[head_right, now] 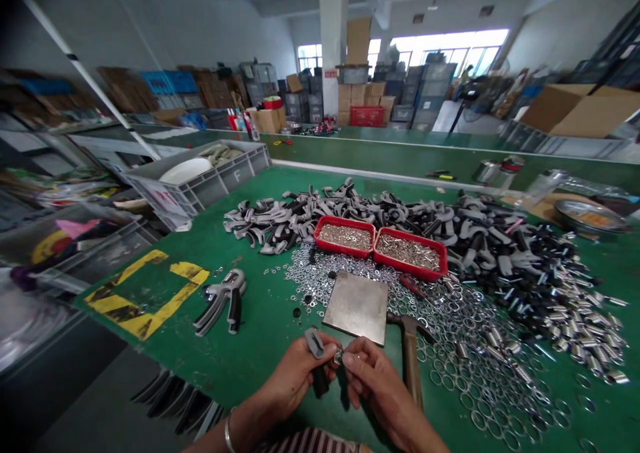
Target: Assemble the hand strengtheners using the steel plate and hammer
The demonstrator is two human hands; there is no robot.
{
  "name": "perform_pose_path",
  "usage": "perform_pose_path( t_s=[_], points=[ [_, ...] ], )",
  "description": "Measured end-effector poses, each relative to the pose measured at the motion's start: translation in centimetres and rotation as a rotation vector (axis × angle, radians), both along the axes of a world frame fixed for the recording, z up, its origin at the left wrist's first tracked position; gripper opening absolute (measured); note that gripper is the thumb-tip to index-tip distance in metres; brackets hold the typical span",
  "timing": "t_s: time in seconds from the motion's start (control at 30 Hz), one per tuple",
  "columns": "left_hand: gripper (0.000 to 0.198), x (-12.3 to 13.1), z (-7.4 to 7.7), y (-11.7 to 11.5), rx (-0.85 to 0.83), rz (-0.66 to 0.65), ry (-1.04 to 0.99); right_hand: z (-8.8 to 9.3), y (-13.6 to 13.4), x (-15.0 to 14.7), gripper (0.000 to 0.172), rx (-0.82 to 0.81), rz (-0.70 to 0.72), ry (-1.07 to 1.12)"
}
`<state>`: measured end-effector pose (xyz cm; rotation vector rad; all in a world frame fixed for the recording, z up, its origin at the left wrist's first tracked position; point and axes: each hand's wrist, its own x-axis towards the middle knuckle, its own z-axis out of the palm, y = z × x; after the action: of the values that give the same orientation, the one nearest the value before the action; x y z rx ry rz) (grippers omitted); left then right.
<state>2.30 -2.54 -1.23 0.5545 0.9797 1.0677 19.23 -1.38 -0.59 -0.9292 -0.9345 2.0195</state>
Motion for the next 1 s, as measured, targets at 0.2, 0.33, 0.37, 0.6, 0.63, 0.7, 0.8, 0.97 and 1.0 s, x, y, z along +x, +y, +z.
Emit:
perform_pose_path(
  t_s=[0.2,0.33,0.37,0.6,0.63,0.7,0.8,0.97,1.0],
  points=[
    [0.043,0.4,-0.1,-0.8,-0.07,0.036,-0.09,-0.6,-0.3,0.1,0.019,-0.334,-0.033,0.23],
    [0.042,0.5,-0.4,-0.8,-0.035,0.055,-0.058,-0.5,-0.5,-0.4,0.019,-0.299,-0.086,0.195],
    [0.041,0.4,-0.4,-0.8,-0.028,0.038,-0.008,-0.4,-0.4,-0.4,0.021,-0.24,-0.102,0.129],
    [0.049,-2.7,1.8,0.3,0.19,-0.186,0.417,1.2,1.3,2.5,0.028,0.305,-0.135,-0.454],
    [0.053,-2.9,2.0,0.6,0.208,-0.209,0.373,1.5,1.4,2.8,0.027,0.319,-0.128,-0.479],
    [0.05,-2.7,2.1,1.0,0.224,-0.224,0.316,1.9,1.4,3.2,0.027,0.319,-0.135,-0.497],
    [0.045,-1.2,1.3,1.8,0.256,-0.205,0.346,2.0,1.2,2.6,0.029,0.294,-0.207,-0.477],
    [0.039,1.4,-0.3,2.5,0.223,-0.131,0.342,1.7,0.5,0.3,0.034,0.251,-0.392,-0.412],
    [0.039,1.6,-0.5,2.5,0.209,-0.11,0.304,1.7,0.4,-0.1,0.034,0.262,-0.415,-0.423]
  ],
)
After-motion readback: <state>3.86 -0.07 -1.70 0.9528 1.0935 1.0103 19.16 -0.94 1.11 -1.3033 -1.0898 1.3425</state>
